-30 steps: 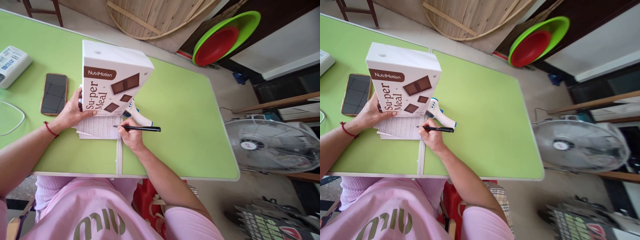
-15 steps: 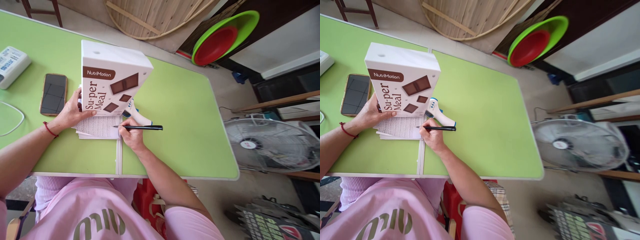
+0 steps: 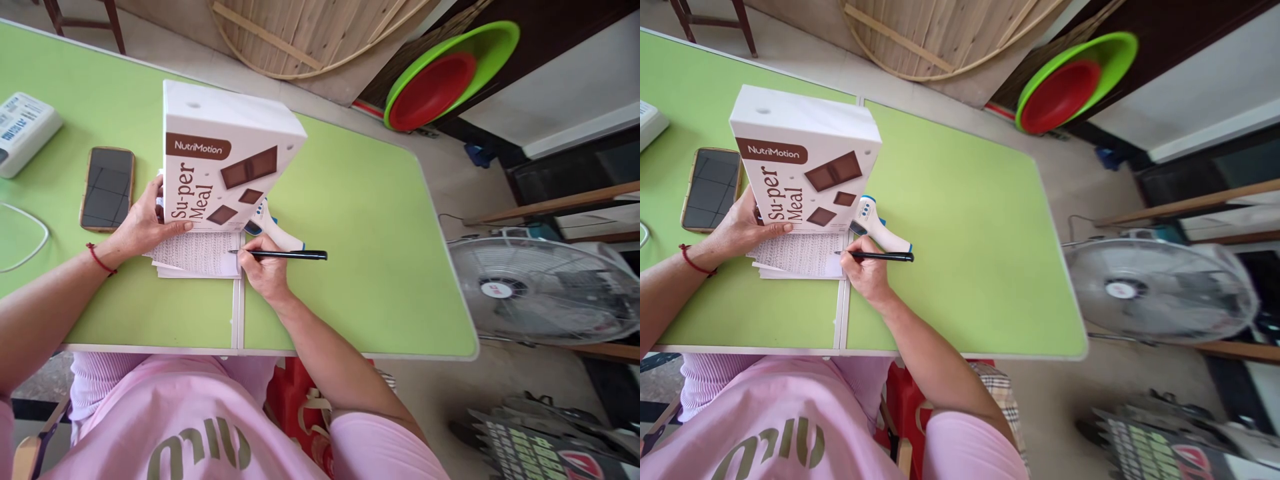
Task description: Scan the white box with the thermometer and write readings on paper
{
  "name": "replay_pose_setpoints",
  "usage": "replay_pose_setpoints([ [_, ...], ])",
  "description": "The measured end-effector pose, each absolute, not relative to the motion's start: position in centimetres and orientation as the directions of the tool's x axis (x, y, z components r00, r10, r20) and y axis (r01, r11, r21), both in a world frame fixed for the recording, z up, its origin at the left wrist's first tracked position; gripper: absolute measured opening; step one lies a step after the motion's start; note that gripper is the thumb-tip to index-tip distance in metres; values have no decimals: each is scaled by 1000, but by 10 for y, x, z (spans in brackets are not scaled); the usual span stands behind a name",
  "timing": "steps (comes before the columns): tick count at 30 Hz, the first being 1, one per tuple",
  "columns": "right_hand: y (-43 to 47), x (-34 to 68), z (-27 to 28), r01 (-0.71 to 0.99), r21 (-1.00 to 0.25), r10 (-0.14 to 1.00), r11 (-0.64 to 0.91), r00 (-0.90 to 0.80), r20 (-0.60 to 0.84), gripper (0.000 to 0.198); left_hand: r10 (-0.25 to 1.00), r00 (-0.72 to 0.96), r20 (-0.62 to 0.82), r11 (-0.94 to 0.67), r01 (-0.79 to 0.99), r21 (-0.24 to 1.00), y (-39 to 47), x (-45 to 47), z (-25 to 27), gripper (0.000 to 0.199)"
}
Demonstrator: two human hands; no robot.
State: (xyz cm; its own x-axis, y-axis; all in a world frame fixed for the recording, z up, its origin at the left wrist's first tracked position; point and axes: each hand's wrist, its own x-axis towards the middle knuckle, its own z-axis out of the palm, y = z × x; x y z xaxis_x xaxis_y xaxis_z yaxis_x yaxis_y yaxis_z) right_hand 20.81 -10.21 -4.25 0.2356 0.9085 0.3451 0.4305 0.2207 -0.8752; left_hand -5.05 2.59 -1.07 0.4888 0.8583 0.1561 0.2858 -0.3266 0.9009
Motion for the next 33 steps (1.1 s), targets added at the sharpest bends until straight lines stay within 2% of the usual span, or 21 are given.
replay_pose_setpoints([
  [15,-103,210,-40,424,-879,933,217,176,315,18,861,485,156,-317,270,909,25,-50,-9,105],
  [20,-102,211,-41,411,-881,904,233,242,352,18,866,476,156,-312,269,911,26,-51,-11,105],
  [26,-101,214,-41,383,-880,894,282,228,386,16,867,484,121,-292,296,910,25,-49,-6,107],
  [33,-101,212,-41,421,-862,894,282,211,395,13,858,493,146,-317,284,905,24,-49,-6,105],
])
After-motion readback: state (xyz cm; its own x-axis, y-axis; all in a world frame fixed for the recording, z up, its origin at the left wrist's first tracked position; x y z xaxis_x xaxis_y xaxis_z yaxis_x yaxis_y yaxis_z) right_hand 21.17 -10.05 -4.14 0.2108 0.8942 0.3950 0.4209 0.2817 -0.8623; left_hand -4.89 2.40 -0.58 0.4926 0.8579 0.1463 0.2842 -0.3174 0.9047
